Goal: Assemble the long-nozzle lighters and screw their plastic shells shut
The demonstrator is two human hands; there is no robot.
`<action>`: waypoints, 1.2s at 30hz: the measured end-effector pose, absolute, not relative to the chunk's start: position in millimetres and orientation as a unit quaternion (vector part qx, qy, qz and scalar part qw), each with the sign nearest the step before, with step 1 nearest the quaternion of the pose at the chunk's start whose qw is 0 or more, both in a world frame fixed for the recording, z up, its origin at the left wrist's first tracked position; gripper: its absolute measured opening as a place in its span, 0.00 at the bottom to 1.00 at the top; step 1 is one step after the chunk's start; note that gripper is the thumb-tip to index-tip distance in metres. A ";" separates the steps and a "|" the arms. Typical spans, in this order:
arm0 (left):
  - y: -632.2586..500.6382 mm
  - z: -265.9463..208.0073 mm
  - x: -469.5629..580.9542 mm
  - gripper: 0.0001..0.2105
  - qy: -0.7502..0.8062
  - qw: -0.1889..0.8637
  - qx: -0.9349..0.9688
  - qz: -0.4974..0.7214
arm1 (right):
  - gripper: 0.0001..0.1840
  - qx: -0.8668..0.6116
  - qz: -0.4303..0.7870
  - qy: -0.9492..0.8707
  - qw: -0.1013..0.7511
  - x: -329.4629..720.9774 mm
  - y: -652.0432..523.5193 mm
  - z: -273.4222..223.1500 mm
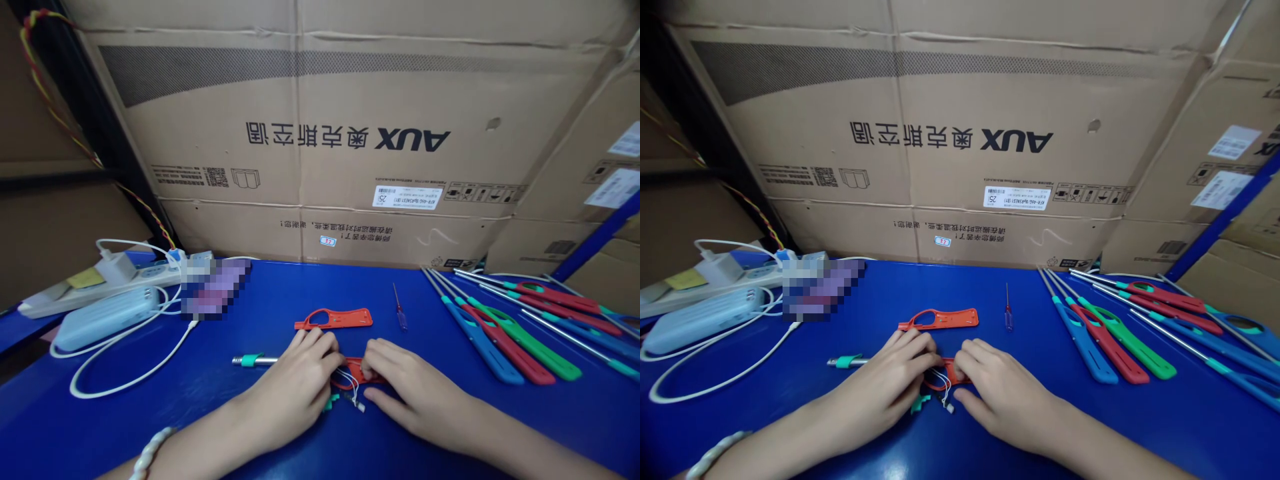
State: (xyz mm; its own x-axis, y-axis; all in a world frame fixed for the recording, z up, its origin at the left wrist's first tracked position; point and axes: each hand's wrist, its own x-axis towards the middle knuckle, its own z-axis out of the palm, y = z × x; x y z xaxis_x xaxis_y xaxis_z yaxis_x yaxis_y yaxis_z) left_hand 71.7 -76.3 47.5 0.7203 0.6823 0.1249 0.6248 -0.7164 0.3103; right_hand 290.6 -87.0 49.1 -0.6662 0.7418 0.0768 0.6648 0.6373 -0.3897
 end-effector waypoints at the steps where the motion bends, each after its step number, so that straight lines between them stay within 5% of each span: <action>1: -76.0 47.3 71.2 0.18 0.354 0.127 0.919 0.117 | 0.04 -0.391 0.163 -0.899 0.111 290.3 -87.3 49.3; 9: -74.2 55.1 68.9 0.13 0.345 0.149 0.920 0.111 | 0.19 -0.397 0.119 -0.905 0.097 282.7 -93.0 46.3; 16: -76.1 69.5 62.6 0.10 0.332 0.178 0.923 0.084 | 0.02 -0.412 0.102 -0.899 0.106 280.0 -94.4 43.5; 36: -69.8 68.4 57.2 0.12 0.283 0.167 0.939 0.100 | 0.07 -0.410 0.166 -0.878 0.182 285.6 -85.8 47.8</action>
